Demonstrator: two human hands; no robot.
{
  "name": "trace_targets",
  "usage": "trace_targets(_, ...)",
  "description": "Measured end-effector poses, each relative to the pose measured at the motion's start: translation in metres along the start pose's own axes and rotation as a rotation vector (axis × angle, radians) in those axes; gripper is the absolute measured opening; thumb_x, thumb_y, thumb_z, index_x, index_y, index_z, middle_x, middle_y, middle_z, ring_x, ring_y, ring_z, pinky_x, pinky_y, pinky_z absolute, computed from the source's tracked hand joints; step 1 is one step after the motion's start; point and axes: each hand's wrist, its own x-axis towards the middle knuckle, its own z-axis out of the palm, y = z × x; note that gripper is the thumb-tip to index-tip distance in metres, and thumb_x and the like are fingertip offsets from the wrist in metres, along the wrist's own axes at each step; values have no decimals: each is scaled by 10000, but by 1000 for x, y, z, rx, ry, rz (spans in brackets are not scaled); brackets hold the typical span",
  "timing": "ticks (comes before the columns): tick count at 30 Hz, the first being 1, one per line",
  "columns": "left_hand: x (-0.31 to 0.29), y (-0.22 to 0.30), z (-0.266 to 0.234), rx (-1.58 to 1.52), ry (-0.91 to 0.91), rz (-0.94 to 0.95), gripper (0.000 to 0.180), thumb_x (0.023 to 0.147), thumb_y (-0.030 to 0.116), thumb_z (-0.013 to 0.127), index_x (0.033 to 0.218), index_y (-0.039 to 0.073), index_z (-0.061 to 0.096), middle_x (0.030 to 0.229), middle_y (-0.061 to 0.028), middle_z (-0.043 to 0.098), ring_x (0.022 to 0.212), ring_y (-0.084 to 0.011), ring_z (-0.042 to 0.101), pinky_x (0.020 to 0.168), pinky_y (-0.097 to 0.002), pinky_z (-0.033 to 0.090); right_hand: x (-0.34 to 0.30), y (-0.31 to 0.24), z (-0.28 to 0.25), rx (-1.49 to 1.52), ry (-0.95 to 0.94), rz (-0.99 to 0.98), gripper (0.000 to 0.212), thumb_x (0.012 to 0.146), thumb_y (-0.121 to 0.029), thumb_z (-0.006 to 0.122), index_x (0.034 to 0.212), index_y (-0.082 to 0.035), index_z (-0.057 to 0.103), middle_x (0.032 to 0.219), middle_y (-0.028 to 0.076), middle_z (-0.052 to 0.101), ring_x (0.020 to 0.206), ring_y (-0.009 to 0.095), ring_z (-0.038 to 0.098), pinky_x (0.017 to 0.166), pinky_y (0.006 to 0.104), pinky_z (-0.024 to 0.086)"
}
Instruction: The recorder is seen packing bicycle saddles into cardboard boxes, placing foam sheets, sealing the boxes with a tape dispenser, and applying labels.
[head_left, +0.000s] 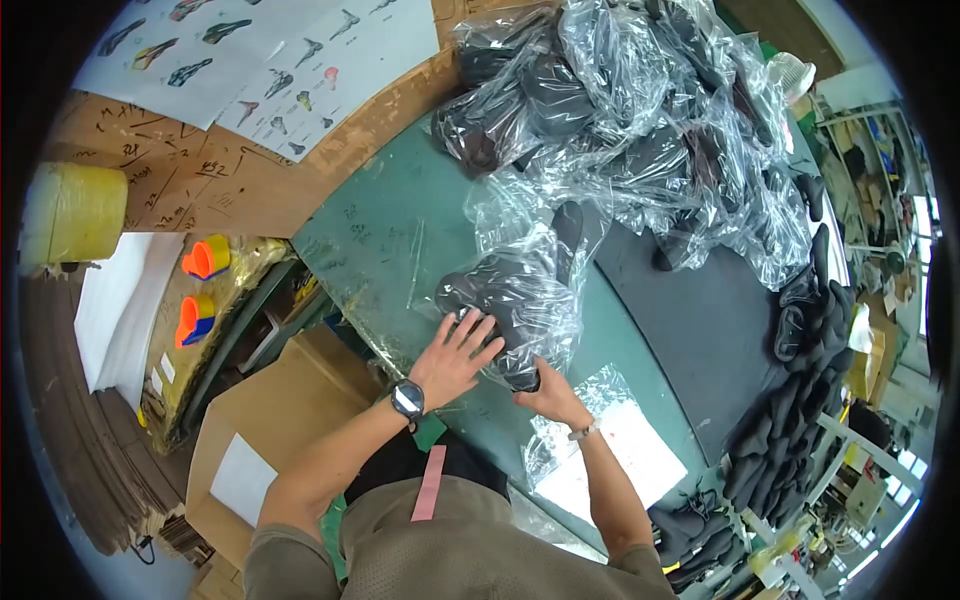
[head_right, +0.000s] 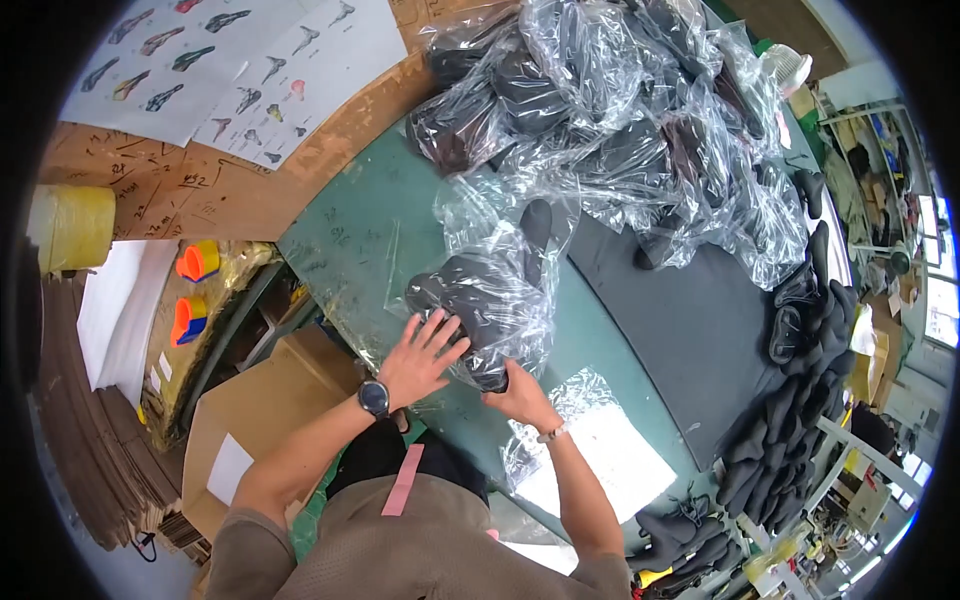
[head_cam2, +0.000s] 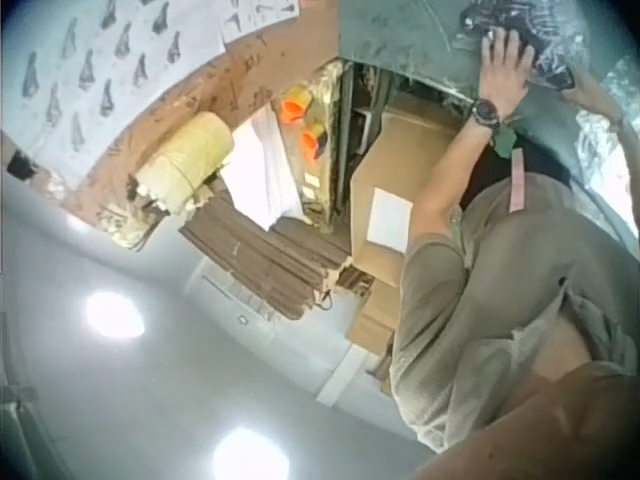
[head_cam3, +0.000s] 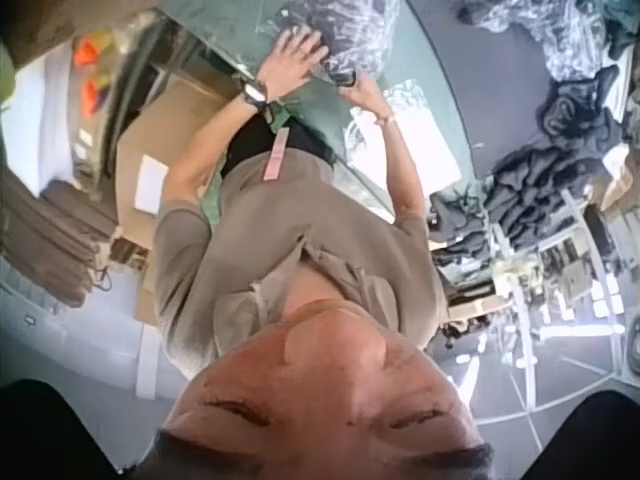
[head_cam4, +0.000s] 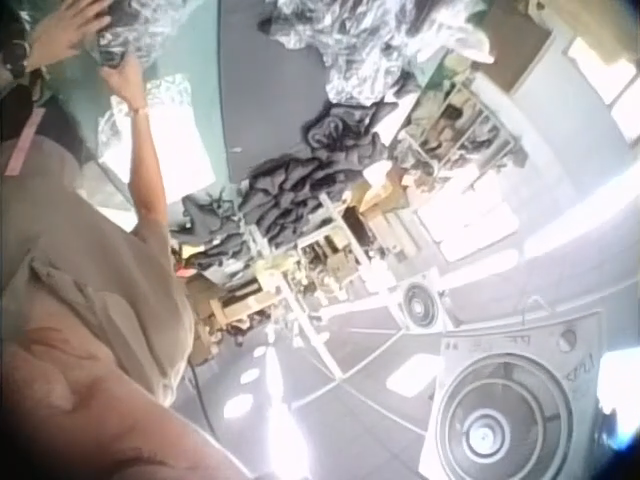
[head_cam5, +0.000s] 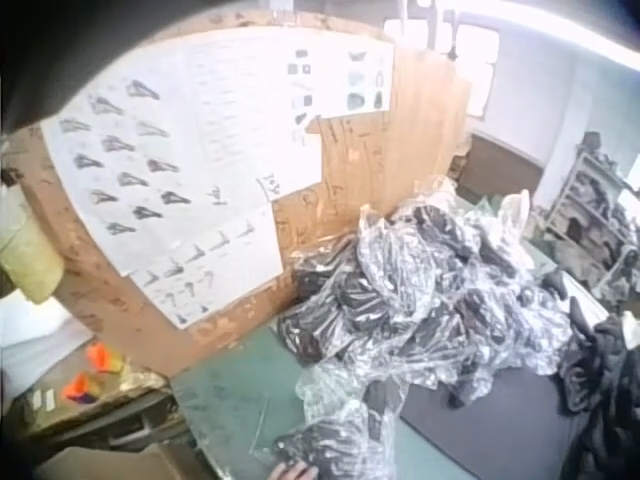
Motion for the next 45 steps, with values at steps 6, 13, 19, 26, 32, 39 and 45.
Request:
trace_targets(6,-10,5,50,48,11,177,512,849,235,597,1341,114,527,1412,-91,481,1376,-272,394,1164,-522,258,14,-44,1,-365,-388,-194,525,786,-404,727,1110,4,668,1016,257,687,967,417,657,848,454,515)
trace_targets(13,-2,13,47,-432,165,-179,362,712,230,669,1028,72,591,1003,-125,619,979,-319,599,885,-436,453,154,-47,-90,-224,525,-91,456,888,-385,723,883,59,622,823,77,615,765,161,537,711,334,462)
trace_targets(19,-144,30,-164,-1287,511,-654,725,732,184,762,1357,10,437,1239,-186,592,1054,-343,633,893,-411,514,253,15,-66,-309,489,1,605,727,-425,801,997,109,707,1004,245,726,909,301,705,830,382,524)
trace_targets(26,-490,4,-214,-1409,1227,-1192,230,890,72,536,1064,-6,665,969,-88,711,926,-191,689,803,-349,557,158,-27,36,-104,330,-127,679,713,-336,786,1138,146,563,1064,210,668,933,296,622,902,401,475)
trace_targets(32,-621,-68,-93,-1607,1261,-1391,186,883,95,597,1046,16,642,920,-45,682,882,-147,656,783,-317,528,-8,-146,143,-409,525,-180,625,740,-266,762,1209,82,539,1054,187,654,941,287,612,901,382,472)
trace_targets(39,-632,-56,-15,-1458,1763,-1640,358,853,286,743,1131,98,621,1046,-4,641,969,-154,580,846,-371,469,-128,-244,236,-203,611,-408,520,793,-102,726,1253,50,538,1088,106,644,956,199,600,899,329,477)
trace_targets(45,-669,3,69,-1804,886,-1683,578,820,399,777,1261,80,583,1255,-54,609,1168,-236,544,981,-394,451,-179,-301,318,-226,541,-550,591,784,-130,782,1293,37,535,1131,88,632,988,183,592,924,323,465)
